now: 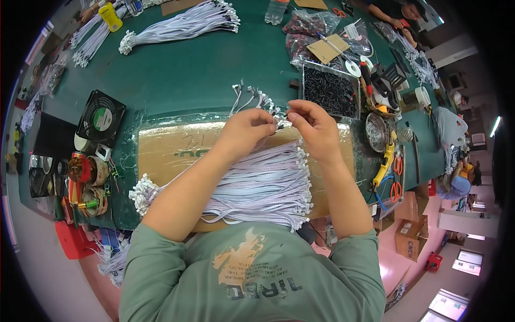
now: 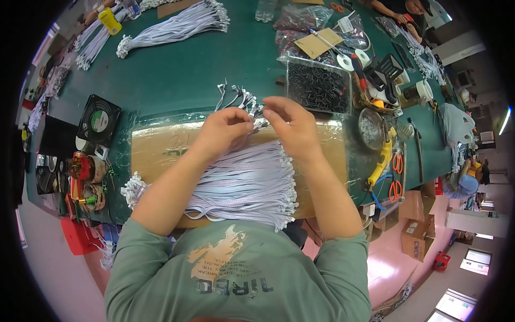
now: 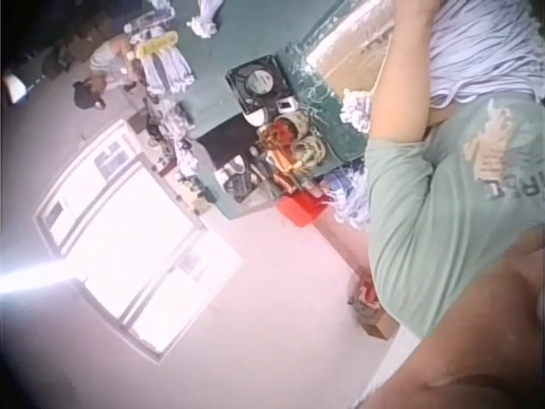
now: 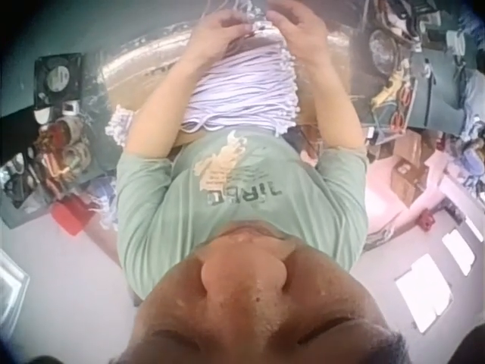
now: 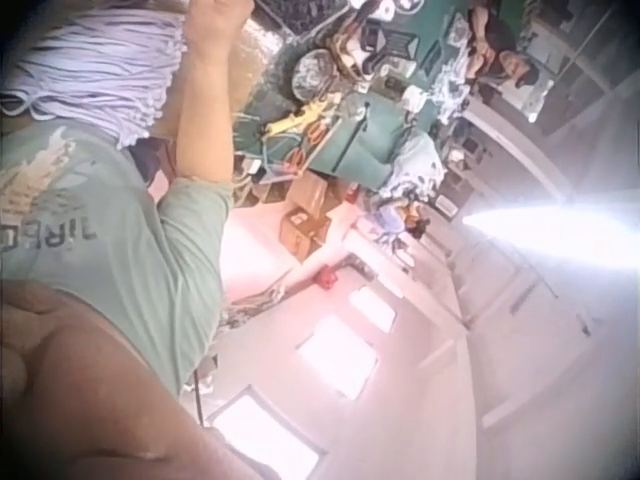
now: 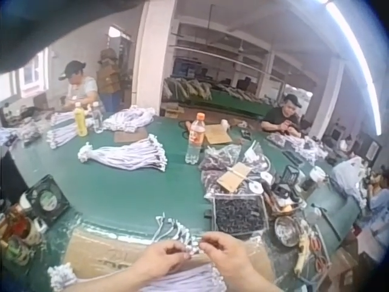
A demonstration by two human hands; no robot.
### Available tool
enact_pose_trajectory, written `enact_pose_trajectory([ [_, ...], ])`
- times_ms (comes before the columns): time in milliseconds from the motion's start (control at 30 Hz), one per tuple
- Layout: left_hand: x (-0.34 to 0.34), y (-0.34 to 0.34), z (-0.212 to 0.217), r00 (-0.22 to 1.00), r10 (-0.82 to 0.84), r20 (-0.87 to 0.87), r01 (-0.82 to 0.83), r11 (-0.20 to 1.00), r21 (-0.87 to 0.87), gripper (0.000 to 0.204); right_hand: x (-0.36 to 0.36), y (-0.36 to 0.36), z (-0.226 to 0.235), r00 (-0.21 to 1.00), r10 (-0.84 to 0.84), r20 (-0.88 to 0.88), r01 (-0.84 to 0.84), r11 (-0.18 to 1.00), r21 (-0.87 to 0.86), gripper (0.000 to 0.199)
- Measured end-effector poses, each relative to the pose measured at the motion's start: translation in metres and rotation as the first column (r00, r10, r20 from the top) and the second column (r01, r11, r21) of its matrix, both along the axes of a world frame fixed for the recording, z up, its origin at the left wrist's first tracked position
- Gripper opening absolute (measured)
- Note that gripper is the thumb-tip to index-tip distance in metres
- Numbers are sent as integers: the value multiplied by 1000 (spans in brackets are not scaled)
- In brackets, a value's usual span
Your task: The person attaches small white connectors to the ends of wiring harnesses by hand.
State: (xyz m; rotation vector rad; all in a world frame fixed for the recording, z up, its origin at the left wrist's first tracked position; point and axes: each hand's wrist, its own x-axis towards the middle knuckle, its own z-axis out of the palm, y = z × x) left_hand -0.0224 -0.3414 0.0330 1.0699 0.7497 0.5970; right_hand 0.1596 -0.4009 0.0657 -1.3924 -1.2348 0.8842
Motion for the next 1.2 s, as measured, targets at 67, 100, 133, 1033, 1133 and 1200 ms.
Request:
enact_pose_trajectory([
  [67,0,-1,0,1000,4,0,-4,1000,-5,13,-2,0,4,1000,6,29,-6,1000,1,23],
  [100,0,-1,0,1000,9,0,-9,1000,-9,12,-3,1,6,998,13,59,-13,1000,2,24],
  [133,0,-1,0,1000,9,0,-9,1000,-10,12,-3,1,7,998,13,58,-13,1000,1,24],
  [1033,0,-1,0,993,1,-117,14,992,127,14,-2,8,36,853,151,500,-152,988,-39,26],
  [1133,0,-1,1,994,2,-109,12,992,125,13,-4,8,38,846,144,513,-150,988,-31,26],
  [1200,1,-2,4,996,17,-83,-7,994,112,8,-3,7,39,844,148,516,-151,988,-36,27],
])
